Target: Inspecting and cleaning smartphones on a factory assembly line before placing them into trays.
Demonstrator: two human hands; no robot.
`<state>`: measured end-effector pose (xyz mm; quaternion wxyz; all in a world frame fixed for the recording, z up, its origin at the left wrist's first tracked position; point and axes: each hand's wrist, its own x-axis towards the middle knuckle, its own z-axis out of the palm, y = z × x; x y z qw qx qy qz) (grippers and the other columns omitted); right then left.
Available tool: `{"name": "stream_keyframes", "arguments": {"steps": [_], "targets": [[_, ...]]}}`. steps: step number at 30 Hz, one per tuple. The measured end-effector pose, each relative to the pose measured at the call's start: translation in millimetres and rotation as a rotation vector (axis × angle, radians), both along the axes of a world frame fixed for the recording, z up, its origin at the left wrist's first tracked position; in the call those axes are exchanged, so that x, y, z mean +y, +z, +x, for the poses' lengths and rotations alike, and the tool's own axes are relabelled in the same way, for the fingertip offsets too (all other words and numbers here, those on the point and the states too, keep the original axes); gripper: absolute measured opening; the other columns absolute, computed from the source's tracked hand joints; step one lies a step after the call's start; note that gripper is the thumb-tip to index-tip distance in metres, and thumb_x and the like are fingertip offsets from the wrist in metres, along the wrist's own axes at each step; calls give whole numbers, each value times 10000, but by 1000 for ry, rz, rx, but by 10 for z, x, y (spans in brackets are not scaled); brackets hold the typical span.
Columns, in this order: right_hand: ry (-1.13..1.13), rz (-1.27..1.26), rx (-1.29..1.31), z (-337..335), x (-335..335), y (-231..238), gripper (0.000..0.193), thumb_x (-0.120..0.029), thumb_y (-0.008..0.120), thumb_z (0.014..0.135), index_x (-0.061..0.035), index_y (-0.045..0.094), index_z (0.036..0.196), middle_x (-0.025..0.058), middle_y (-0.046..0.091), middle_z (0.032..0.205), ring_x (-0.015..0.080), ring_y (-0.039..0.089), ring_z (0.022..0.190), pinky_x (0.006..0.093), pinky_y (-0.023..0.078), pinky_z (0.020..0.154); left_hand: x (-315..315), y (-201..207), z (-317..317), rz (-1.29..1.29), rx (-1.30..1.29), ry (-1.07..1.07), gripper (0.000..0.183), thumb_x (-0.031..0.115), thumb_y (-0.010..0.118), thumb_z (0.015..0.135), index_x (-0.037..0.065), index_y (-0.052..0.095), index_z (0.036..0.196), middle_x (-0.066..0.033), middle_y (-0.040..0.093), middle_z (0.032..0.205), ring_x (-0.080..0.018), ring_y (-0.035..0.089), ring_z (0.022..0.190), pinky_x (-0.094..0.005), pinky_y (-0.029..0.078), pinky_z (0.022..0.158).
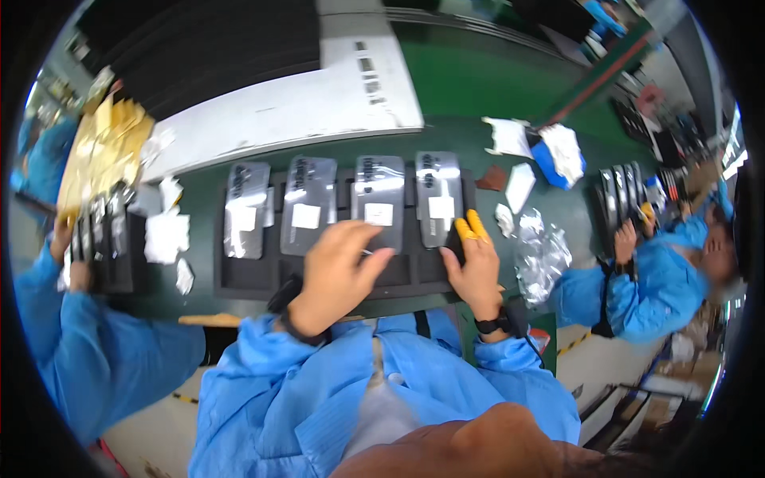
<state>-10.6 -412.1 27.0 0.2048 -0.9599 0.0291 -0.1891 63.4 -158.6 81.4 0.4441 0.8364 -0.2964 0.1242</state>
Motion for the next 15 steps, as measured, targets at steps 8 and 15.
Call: {"name": "stream_keyframes", "arguments": {"steps": [8,15], "targets": [[-1,18,1,37,44,-15,488,-228,719,859,38,598,1250,277,540,1354,451,507,1250,473,455,1030,633,1334,-534,-780,-216,-678,98,59,648,866,51,628,770,-67,638,768,-200,601,616,-292,472,548],[-25,0,10,9,17,-25,441,-197,706,857,46,614,1213,274,562,1315,457,526,1212,472,479,989,743,1357,-602,-843,-310,-678,111,56,650,853,51,621,746,-59,622,727,-190,587,587,-296,449,522]]}}
